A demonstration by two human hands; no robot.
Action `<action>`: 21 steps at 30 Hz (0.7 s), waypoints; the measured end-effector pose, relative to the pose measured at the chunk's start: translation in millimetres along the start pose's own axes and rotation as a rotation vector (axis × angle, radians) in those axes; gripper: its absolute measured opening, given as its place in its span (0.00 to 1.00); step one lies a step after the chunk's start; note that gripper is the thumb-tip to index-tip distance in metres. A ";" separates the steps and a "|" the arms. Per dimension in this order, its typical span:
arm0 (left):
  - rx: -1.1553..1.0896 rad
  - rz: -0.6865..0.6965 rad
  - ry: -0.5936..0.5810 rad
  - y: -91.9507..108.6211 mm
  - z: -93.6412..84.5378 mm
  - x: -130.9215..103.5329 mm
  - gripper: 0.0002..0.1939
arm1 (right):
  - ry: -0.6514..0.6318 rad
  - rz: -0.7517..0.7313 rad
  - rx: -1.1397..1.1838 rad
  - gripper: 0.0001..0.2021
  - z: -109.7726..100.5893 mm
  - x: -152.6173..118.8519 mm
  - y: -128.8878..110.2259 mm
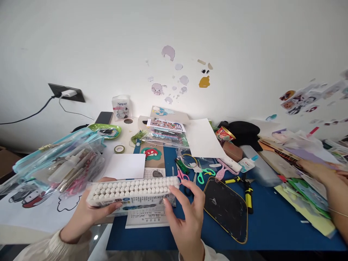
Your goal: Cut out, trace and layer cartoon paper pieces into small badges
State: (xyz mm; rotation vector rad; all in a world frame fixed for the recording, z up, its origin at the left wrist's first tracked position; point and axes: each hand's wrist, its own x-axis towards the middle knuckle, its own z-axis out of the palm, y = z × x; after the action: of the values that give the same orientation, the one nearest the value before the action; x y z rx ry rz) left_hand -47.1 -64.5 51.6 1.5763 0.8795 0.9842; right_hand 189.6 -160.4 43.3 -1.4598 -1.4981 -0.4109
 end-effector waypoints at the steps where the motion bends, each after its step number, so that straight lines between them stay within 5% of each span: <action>1: 0.000 0.003 0.007 -0.2 0.2 0.2 0.16 | -0.035 0.006 0.014 0.12 0.1 3.1 2.4; 4: 0.001 0.001 0.009 -1.4 0.5 -0.2 0.17 | -0.143 0.067 0.151 0.23 0.6 15.3 12.0; 7: -0.002 -0.007 0.012 -2.1 0.2 -0.9 0.17 | -0.385 0.276 0.554 0.37 3.9 25.6 25.1; 10: -0.012 -0.016 0.008 -2.0 -0.6 -0.3 0.17 | -0.630 0.486 0.811 0.28 10.1 29.6 37.1; 13: -0.026 -0.012 0.020 -1.6 -0.5 1.3 0.16 | -0.634 0.566 0.823 0.21 15.3 28.4 44.4; 21: -0.082 -0.017 0.031 -2.8 1.8 4.3 0.19 | -0.638 0.641 0.894 0.24 23.7 17.4 49.9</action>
State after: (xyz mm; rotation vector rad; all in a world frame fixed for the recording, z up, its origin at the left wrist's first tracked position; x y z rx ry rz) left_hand -43.8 -60.7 49.3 1.4855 0.8624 1.0223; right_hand 228.5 -120.5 27.3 -1.2412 -1.2779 1.0722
